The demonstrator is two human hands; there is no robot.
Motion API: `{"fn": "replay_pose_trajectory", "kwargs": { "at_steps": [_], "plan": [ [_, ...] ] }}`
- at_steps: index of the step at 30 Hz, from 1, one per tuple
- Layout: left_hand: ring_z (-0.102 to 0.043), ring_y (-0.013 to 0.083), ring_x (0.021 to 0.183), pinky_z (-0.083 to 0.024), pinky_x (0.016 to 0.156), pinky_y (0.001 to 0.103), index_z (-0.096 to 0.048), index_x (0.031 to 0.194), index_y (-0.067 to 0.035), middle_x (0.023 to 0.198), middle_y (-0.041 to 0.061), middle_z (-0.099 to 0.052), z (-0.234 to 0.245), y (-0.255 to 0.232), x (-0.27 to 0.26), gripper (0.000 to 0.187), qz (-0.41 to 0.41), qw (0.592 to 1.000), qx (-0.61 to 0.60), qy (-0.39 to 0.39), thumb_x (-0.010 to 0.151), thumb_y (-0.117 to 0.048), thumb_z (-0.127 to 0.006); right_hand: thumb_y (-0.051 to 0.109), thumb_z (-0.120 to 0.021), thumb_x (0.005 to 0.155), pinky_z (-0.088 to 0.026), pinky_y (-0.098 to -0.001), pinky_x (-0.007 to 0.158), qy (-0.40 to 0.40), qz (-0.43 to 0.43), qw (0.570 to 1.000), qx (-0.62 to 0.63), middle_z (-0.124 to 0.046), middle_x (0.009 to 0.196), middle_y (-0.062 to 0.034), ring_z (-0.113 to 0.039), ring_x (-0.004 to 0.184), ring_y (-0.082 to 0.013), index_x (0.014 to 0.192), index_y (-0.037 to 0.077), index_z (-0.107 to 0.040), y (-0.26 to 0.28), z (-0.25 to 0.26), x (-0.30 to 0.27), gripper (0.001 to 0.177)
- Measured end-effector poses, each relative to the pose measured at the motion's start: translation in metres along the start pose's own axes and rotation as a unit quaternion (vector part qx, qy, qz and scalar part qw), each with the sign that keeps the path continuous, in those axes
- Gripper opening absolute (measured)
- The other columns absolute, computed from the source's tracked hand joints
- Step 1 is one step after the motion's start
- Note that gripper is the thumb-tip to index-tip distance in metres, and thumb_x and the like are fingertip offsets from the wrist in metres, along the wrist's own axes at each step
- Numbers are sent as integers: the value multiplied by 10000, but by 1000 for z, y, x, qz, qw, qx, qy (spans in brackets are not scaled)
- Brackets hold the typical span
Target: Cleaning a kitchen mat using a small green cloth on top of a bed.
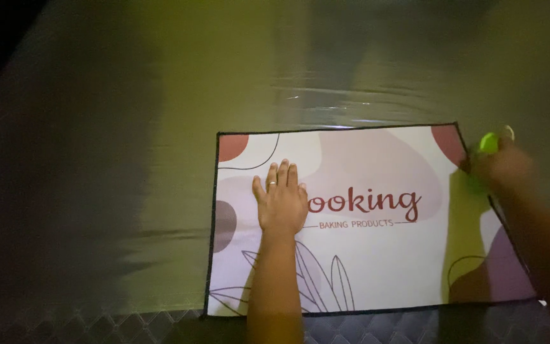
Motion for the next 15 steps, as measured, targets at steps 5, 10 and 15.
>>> {"fn": "replay_pose_trajectory", "kwargs": {
  "at_steps": [5, 10, 15],
  "plan": [
    [-240, 230, 1516, -139, 1191, 609, -370, 1538, -147, 1632, 27, -318, -6, 2, 1, 575, -4, 1000, -6, -12, 1011, -379, -386, 568, -515, 1083, -560, -534, 839, 13, 30, 999, 27, -750, 1086, -242, -724, 961, -397, 1335, 124, -639, 25, 4, -7, 526],
    [-243, 234, 1494, -137, 1168, 620, -368, 1522, -147, 1619, 31, -315, -3, 2, 1, 573, -1, 1000, -3, -17, 996, -372, -401, 503, -587, 1004, -550, -521, 839, 16, 96, 995, 15, -726, 1116, -230, -706, 976, -385, 1418, 188, -551, 135, -33, -33, 521],
    [-276, 228, 1497, -166, 1174, 607, -404, 1508, -140, 1614, 33, -346, -1, 4, 1, 567, -3, 999, -29, -32, 988, -363, -435, 450, -641, 960, -563, -512, 830, 72, 125, 988, -49, -667, 1108, -230, -678, 970, -382, 1621, 359, -332, 192, -64, -47, 735]
  ]
}}
Point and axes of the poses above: each hand's wrist, its own x-axis towards the middle knuckle, its own z-axis out of the back of the hand, y = z × x, the point moved 9 cm from there along x, towards the middle knuckle
